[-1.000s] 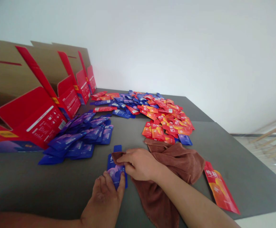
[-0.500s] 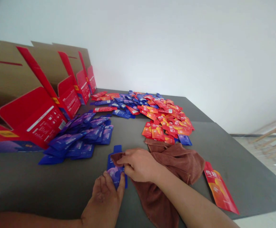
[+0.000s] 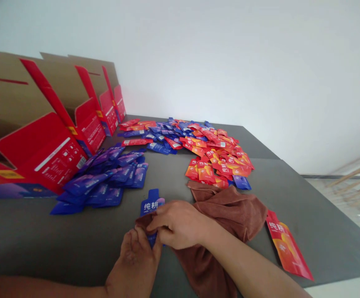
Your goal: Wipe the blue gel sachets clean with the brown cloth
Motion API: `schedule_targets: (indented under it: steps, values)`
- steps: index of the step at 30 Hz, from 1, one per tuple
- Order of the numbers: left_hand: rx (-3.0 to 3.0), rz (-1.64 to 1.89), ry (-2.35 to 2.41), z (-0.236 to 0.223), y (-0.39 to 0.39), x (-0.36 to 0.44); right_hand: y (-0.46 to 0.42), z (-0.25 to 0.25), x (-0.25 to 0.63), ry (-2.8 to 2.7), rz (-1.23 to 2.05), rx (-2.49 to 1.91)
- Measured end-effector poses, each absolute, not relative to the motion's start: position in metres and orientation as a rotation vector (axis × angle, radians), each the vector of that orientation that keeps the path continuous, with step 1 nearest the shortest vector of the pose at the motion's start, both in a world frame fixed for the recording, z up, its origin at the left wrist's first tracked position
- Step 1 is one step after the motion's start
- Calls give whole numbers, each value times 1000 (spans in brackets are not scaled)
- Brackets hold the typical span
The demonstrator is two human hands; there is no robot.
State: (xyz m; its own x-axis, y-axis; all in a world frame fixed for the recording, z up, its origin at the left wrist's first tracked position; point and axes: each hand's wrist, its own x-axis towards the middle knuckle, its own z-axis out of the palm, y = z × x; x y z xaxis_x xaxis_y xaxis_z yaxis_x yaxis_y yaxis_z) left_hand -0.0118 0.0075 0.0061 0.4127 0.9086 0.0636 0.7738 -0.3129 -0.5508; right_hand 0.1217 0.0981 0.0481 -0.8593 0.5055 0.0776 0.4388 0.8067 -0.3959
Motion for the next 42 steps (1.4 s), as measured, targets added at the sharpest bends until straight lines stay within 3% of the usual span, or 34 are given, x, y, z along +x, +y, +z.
schedule_targets:
  steps: [7,16,23,31,37,42]
  values:
    - [-2156,347,-1403,7,7,-13,108,44,124,-2693,373,-1135]
    - [-2201,354,-1426,7,7,-13,99,49,122,-2846,542,-775]
    - [-2158,318,-1442,5,8,-13,115,40,127,-2680,348,-1197]
    - [-2206,337,-1541,9,6,-8,100,47,121,-2820,572,-756]
    - [-2167,299,-1436,7,8,-12,112,41,126,-2662,413,-1200]
    - [-2166,317,-1456,8,7,-12,112,42,127,-2652,421,-1229]
